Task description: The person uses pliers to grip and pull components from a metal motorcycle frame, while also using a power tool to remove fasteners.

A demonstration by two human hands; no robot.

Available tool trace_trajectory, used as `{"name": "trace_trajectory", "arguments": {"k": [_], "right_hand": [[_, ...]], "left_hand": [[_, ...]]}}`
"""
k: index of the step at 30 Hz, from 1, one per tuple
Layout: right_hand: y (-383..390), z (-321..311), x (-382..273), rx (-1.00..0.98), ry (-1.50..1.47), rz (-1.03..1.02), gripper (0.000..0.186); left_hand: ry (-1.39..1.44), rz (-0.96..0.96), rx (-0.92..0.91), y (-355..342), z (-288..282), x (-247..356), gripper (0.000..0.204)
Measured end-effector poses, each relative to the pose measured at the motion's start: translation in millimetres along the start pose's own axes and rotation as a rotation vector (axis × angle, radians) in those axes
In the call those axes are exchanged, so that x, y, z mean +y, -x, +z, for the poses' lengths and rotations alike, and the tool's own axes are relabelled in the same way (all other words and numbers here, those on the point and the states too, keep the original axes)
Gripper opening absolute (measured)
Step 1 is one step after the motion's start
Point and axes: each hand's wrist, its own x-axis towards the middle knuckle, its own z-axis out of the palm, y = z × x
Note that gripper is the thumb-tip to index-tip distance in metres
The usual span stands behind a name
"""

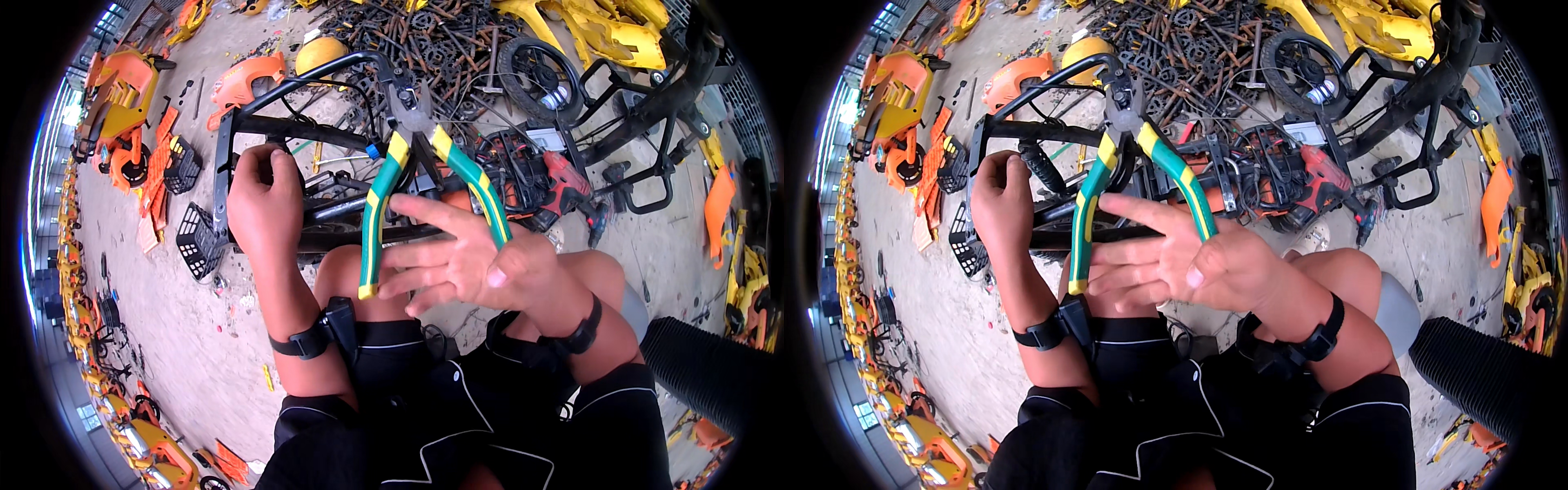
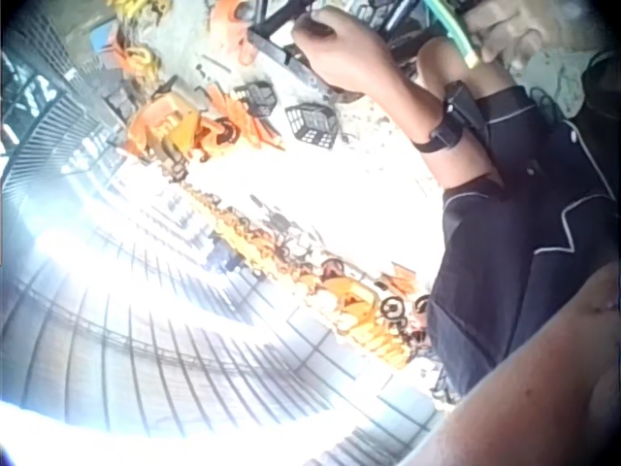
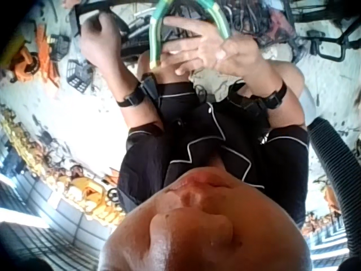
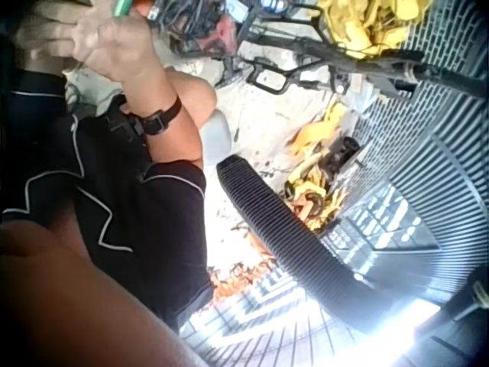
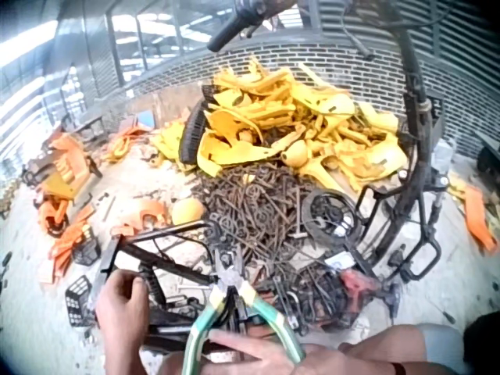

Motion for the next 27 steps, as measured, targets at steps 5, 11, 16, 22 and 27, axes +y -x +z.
{"name": "trace_trajectory", "arguments": {"k": [5,11,16,22,27], "right_hand": [[3.4,5.3,11.4,0.066,-0.028,0.063,0.115],[8.8,13.8,1.5,0.140,-0.017,0.114,0.121],[11.4,8.2,-9.3,0.131,-0.046,0.126,0.118],[9.2,9.3,-7.0,0.093,-0.075,0.132,0.114],[8.3,12.0,6.6,0.117,-0.122,0.217,0.112]], "left_hand": [[0.064,-0.007,-0.029,3.3,-0.3,3.3,0.024],[0.158,-0.004,-0.043,5.2,-0.6,1.2,0.019],[0.206,-0.010,-0.053,4.8,0.9,2.6,0.017],[0.202,0.032,-0.052,3.7,-0.3,-2.7,0.016],[0.225,0.024,-0.065,3.1,0.8,-0.1,0.016]]}}
